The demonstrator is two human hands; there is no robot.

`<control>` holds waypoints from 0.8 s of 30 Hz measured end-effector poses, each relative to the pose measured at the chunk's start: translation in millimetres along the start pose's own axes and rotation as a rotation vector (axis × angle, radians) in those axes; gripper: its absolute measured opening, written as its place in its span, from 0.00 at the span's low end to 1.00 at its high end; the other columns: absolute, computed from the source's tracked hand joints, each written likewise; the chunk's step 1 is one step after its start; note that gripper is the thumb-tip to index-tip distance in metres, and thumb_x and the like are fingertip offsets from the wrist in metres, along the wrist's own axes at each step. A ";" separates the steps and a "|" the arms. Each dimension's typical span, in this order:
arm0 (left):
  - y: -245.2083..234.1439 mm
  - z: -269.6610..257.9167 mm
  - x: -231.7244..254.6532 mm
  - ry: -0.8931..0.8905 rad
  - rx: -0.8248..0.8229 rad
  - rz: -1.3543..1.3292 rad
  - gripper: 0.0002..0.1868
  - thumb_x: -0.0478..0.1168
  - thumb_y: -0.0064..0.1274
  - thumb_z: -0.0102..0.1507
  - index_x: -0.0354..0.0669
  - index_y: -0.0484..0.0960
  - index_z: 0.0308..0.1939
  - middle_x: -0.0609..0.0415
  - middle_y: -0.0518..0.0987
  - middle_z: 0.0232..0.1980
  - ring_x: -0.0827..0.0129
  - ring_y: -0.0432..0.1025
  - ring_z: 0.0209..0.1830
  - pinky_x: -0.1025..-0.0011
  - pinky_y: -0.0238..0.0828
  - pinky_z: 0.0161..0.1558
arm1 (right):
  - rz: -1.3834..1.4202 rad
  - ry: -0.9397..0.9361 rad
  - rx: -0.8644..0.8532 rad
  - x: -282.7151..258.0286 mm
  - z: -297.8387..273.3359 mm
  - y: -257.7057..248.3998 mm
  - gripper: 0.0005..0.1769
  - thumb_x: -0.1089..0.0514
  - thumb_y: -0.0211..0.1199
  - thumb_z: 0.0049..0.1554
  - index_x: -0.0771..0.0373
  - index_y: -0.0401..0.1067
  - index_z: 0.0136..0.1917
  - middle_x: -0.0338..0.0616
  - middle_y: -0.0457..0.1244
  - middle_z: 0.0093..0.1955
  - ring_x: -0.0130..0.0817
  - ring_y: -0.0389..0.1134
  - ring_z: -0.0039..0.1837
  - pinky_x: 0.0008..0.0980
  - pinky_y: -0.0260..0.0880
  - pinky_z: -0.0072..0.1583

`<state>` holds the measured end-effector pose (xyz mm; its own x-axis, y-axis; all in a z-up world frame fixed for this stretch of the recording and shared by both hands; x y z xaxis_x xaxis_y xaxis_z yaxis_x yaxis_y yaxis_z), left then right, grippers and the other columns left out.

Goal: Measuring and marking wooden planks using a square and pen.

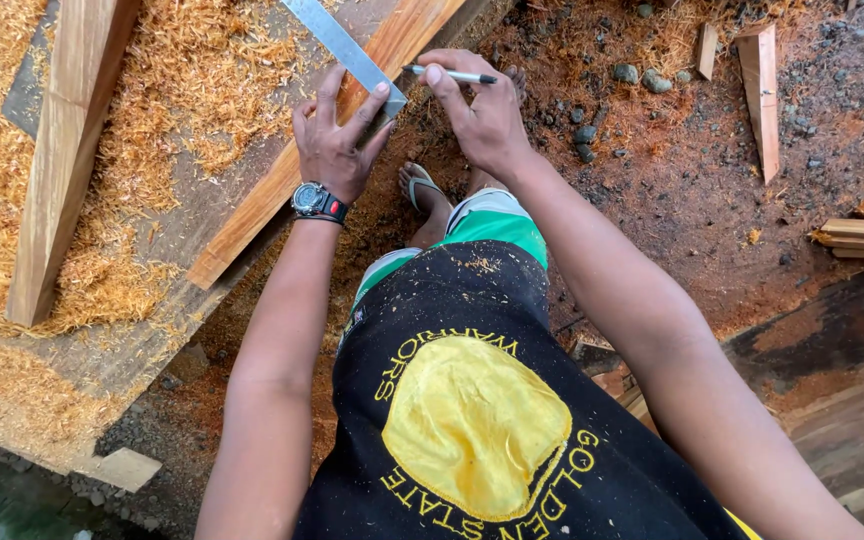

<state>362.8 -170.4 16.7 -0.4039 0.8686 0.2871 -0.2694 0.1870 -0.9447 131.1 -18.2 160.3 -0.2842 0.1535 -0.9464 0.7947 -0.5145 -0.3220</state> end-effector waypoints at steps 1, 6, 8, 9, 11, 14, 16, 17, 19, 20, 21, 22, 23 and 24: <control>-3.8 1.8 1.8 0.000 0.004 0.003 0.42 0.69 0.82 0.84 0.91 0.73 0.96 0.45 0.61 0.99 0.58 0.88 0.69 0.39 0.73 0.80 | 0.001 -0.005 0.000 4.1 2.8 1.6 0.26 0.38 0.58 0.84 0.58 0.86 0.72 0.42 0.81 0.63 0.42 0.81 0.70 0.46 0.82 0.69; -20.9 7.8 11.0 0.024 0.021 -0.042 0.42 0.60 0.87 0.80 0.85 0.79 0.93 0.41 0.66 0.96 0.49 0.77 0.89 0.39 0.73 0.75 | -0.116 -0.102 -0.087 13.2 15.7 13.8 0.21 0.42 0.62 0.85 0.54 0.88 0.75 0.46 0.80 0.69 0.47 0.75 0.71 0.49 0.74 0.70; -21.8 7.6 11.3 0.022 0.018 -0.039 0.41 0.61 0.85 0.81 0.87 0.78 0.93 0.42 0.66 0.97 0.50 0.76 0.90 0.40 0.72 0.75 | -0.127 -0.100 -0.104 15.1 19.0 15.7 0.21 0.42 0.63 0.84 0.54 0.88 0.75 0.47 0.80 0.69 0.47 0.75 0.72 0.49 0.75 0.70; -22.0 6.5 11.6 0.020 0.011 -0.039 0.40 0.61 0.84 0.82 0.88 0.77 0.94 0.43 0.65 0.98 0.50 0.75 0.91 0.40 0.71 0.76 | -0.137 -0.094 -0.121 16.5 20.0 17.4 0.21 0.41 0.63 0.84 0.54 0.88 0.76 0.48 0.79 0.70 0.48 0.74 0.72 0.49 0.75 0.70; -21.3 7.2 10.8 0.023 0.011 -0.029 0.40 0.62 0.83 0.82 0.87 0.78 0.94 0.43 0.64 0.98 0.50 0.75 0.91 0.40 0.72 0.76 | -0.143 -0.119 -0.136 20.7 21.9 21.1 0.19 0.44 0.65 0.84 0.54 0.87 0.76 0.48 0.79 0.69 0.48 0.73 0.71 0.50 0.75 0.69; -19.4 7.2 9.5 0.025 0.011 -0.016 0.39 0.64 0.84 0.82 0.87 0.80 0.93 0.45 0.63 0.98 0.51 0.75 0.89 0.40 0.73 0.76 | -0.161 -0.144 -0.146 24.3 23.4 25.7 0.17 0.46 0.67 0.84 0.54 0.87 0.76 0.49 0.79 0.68 0.48 0.72 0.70 0.50 0.75 0.69; -19.2 7.1 10.5 0.022 0.009 -0.014 0.39 0.64 0.84 0.81 0.87 0.81 0.92 0.46 0.63 0.98 0.51 0.76 0.88 0.41 0.74 0.76 | -0.172 -0.144 -0.142 22.5 22.7 23.8 0.18 0.46 0.67 0.83 0.54 0.88 0.76 0.49 0.79 0.68 0.48 0.72 0.70 0.50 0.75 0.69; -20.5 7.4 11.3 0.021 0.012 -0.026 0.39 0.63 0.85 0.81 0.87 0.80 0.93 0.44 0.64 0.98 0.51 0.77 0.88 0.41 0.73 0.75 | -0.196 -0.162 -0.151 18.6 22.0 22.1 0.18 0.45 0.66 0.84 0.54 0.88 0.75 0.47 0.79 0.67 0.47 0.72 0.68 0.50 0.74 0.68; -21.6 6.9 12.0 0.019 0.018 -0.037 0.39 0.61 0.85 0.81 0.86 0.80 0.93 0.43 0.65 0.98 0.50 0.77 0.88 0.41 0.72 0.75 | -0.220 -0.183 -0.160 15.7 18.8 19.2 0.18 0.45 0.65 0.84 0.54 0.88 0.74 0.45 0.80 0.67 0.47 0.72 0.67 0.51 0.72 0.67; -21.4 6.3 12.0 0.019 0.020 -0.023 0.38 0.63 0.84 0.81 0.86 0.81 0.92 0.44 0.65 0.97 0.51 0.77 0.88 0.41 0.73 0.75 | -0.232 -0.134 -0.173 19.2 16.7 18.3 0.18 0.43 0.65 0.84 0.53 0.88 0.73 0.45 0.78 0.65 0.46 0.72 0.66 0.51 0.72 0.67; -20.7 8.6 11.7 0.020 0.026 -0.009 0.37 0.64 0.84 0.81 0.86 0.82 0.91 0.45 0.65 0.97 0.51 0.76 0.88 0.40 0.74 0.75 | -0.247 -0.089 -0.183 22.9 16.6 16.2 0.18 0.41 0.65 0.83 0.51 0.89 0.71 0.46 0.77 0.63 0.44 0.72 0.66 0.52 0.72 0.67; -21.5 11.3 11.4 0.023 0.032 -0.007 0.37 0.64 0.84 0.81 0.86 0.82 0.91 0.45 0.65 0.97 0.51 0.76 0.88 0.40 0.74 0.75 | -0.249 -0.094 -0.180 22.0 20.9 16.9 0.18 0.41 0.65 0.83 0.51 0.89 0.71 0.46 0.77 0.63 0.44 0.72 0.66 0.52 0.72 0.67; -22.9 10.3 12.4 0.025 0.034 -0.009 0.37 0.64 0.84 0.81 0.86 0.82 0.91 0.44 0.66 0.97 0.51 0.77 0.87 0.41 0.74 0.74 | -0.256 -0.114 -0.185 20.2 21.7 19.0 0.17 0.42 0.66 0.83 0.50 0.88 0.72 0.43 0.78 0.64 0.44 0.72 0.66 0.51 0.71 0.68; -24.1 9.0 13.3 0.028 0.036 -0.011 0.37 0.64 0.84 0.81 0.86 0.82 0.91 0.44 0.66 0.97 0.51 0.78 0.86 0.42 0.74 0.74 | -0.263 -0.134 -0.190 18.6 22.2 21.2 0.16 0.44 0.66 0.83 0.50 0.88 0.73 0.41 0.79 0.65 0.44 0.72 0.67 0.51 0.69 0.69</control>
<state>356.0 -167.4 44.7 -0.3765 0.8790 0.2925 -0.3048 0.1806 -0.9351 130.7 -45.0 136.4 -0.5505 0.1414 -0.8228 0.7667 -0.3043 -0.5653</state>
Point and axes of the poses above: each hand's wrist, its own z-axis towards the middle knuckle, its own y-axis out of the palm, x = y × z, the point moved 5 cm from there along z, towards the middle knuckle
